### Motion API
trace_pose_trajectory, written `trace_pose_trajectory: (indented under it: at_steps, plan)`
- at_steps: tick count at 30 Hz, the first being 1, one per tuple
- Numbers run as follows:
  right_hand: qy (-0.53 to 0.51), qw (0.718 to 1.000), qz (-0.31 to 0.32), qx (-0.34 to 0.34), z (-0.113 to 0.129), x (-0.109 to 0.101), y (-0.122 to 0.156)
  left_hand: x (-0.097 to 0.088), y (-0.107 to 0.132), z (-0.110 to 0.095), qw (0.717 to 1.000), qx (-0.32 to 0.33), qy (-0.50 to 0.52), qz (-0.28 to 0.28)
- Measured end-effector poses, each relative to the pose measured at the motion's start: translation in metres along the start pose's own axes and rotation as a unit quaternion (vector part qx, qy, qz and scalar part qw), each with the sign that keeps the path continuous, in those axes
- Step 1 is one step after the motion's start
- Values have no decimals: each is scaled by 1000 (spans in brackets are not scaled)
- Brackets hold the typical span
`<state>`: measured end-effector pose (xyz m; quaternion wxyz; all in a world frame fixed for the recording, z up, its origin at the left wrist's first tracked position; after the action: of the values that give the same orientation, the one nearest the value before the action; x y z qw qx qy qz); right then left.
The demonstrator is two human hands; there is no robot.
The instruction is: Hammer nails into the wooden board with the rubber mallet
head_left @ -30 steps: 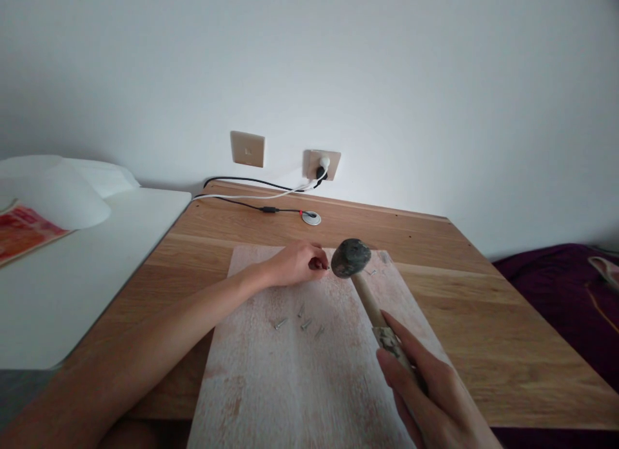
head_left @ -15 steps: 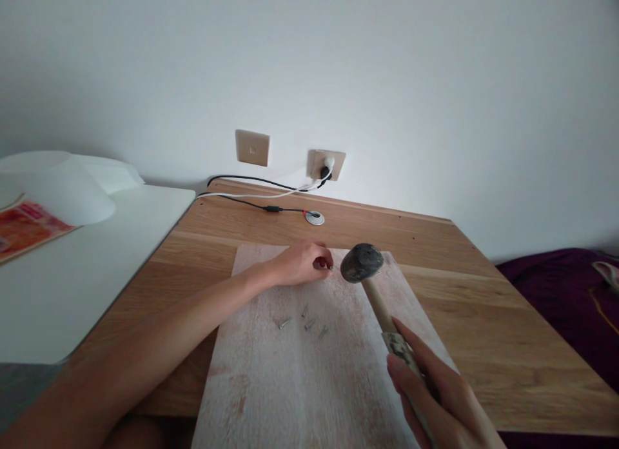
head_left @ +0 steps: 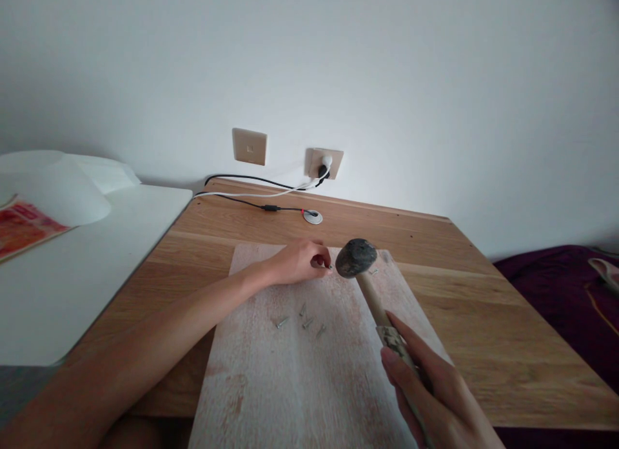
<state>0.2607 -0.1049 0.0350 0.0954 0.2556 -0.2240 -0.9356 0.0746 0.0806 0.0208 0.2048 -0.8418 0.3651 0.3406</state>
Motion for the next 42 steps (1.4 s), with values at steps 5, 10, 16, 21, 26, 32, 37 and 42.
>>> trace_pose_trajectory:
  at_steps: [5,10,16,21,26,32,37,42]
  plan:
    - [-4,1000,27,-12,-3,4,-5,0,-1,-1,1000,1,-9,4]
    - [-11,1000,14,-9,-5,2,-6,1,-1,1,1000,-3,-13,4]
    - [-18,1000,24,-8,-2,3,-4,2,-1,1,1000,0,-4,8]
    - [-17,999,29,-18,0,5,-6,2,-1,0,1000,-1,-4,8]
    - [-3,999,27,-19,2,5,-8,0,0,-1,1000,-3,-7,6]
    - [-17,999,23,-13,3,2,-5,0,-1,1,1000,1,16,1]
    - [17,1000,10,-21,6,-4,-2,2,1,1,1000,7,16,0]
    - [8,999,26,-18,5,-1,-4,2,0,1,1000,10,9,2]
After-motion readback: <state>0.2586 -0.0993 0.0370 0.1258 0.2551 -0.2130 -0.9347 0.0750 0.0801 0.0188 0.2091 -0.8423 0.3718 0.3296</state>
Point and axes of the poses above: each hand's wrist, its own y-axis away from the middle knuckle, its own x-axis out of the palm, z = x × y, the point moved 8 cm from there along -y, towards the middle knuckle, and after that the axes turned 14 degrees about z, right-handed, at the moved point
